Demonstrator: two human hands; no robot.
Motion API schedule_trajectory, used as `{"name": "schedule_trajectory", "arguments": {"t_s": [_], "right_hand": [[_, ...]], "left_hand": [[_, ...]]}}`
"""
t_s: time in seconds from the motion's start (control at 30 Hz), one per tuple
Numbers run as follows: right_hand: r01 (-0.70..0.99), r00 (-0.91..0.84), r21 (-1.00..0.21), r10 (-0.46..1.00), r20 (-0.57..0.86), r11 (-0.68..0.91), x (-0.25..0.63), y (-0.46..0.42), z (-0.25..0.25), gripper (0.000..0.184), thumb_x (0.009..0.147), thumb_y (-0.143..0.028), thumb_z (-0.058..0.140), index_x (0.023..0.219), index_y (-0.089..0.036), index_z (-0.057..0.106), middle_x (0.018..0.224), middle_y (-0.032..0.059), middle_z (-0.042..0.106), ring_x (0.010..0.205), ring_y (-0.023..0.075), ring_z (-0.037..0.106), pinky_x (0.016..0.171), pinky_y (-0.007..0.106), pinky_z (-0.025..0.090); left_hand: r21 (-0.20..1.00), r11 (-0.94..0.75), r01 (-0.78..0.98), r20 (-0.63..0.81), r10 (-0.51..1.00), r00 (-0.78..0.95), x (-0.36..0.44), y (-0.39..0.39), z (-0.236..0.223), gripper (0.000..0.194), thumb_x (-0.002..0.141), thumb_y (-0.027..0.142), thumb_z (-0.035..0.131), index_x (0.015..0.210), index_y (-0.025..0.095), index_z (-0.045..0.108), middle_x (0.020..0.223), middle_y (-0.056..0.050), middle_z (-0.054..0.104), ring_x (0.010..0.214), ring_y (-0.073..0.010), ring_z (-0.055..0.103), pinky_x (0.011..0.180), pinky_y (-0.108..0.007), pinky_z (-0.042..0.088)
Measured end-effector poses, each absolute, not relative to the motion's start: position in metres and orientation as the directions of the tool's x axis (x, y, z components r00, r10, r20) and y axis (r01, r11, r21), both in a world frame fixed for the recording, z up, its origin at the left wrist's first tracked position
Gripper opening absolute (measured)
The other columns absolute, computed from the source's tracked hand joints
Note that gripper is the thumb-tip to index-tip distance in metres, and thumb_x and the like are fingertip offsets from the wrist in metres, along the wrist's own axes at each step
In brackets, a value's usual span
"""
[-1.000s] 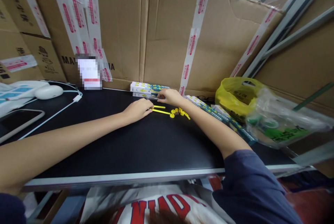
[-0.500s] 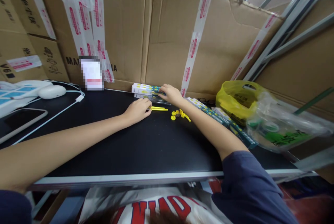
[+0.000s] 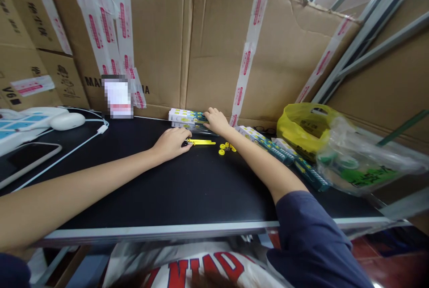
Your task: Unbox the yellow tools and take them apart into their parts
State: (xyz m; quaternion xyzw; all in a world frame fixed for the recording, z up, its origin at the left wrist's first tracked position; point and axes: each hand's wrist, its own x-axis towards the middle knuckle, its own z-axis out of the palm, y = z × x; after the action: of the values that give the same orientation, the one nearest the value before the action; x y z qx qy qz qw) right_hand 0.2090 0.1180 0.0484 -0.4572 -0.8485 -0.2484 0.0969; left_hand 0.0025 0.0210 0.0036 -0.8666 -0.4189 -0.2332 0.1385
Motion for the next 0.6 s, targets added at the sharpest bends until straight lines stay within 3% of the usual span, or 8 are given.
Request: {"name": "schedule_trajectory", "arguments": {"t_s": [0.3,0.6], "right_hand": [[0.836,-0.547,0.313,0.735,0.400,0.452,0.208,0.118,0.043,0.038,0.082,-0.026,0.062,0.116,-0.014,0.051,0.118,0.0158,0.049,0.108,0.0279,0.044,0.083,0.039,0.042],[0.835,-0.551,0.303,0.700,0.454,0.460,0.215,0.103,0.065,0.034,0.084,-0.020,0.055,0.116,-0.016,0.045,0.113,0.0138,0.051,0.097,0.0252,0.050,0.077,0.035,0.039]], "left_hand": [[-0.017,-0.630,0.776,0.524,0.656,0.544,0.004,0.023,0.002,0.021,0.087,0.031,0.048,0.099,0.018,0.060,0.095,-0.007,0.066,0.091,-0.0228,0.060,0.083,-0.036,0.045],[-0.029,-0.630,0.776,0.525,0.651,0.548,0.003,0.021,0.005,0.026,0.087,0.036,0.049,0.102,0.017,0.058,0.100,-0.008,0.065,0.094,-0.0240,0.059,0.084,-0.037,0.045]]}}
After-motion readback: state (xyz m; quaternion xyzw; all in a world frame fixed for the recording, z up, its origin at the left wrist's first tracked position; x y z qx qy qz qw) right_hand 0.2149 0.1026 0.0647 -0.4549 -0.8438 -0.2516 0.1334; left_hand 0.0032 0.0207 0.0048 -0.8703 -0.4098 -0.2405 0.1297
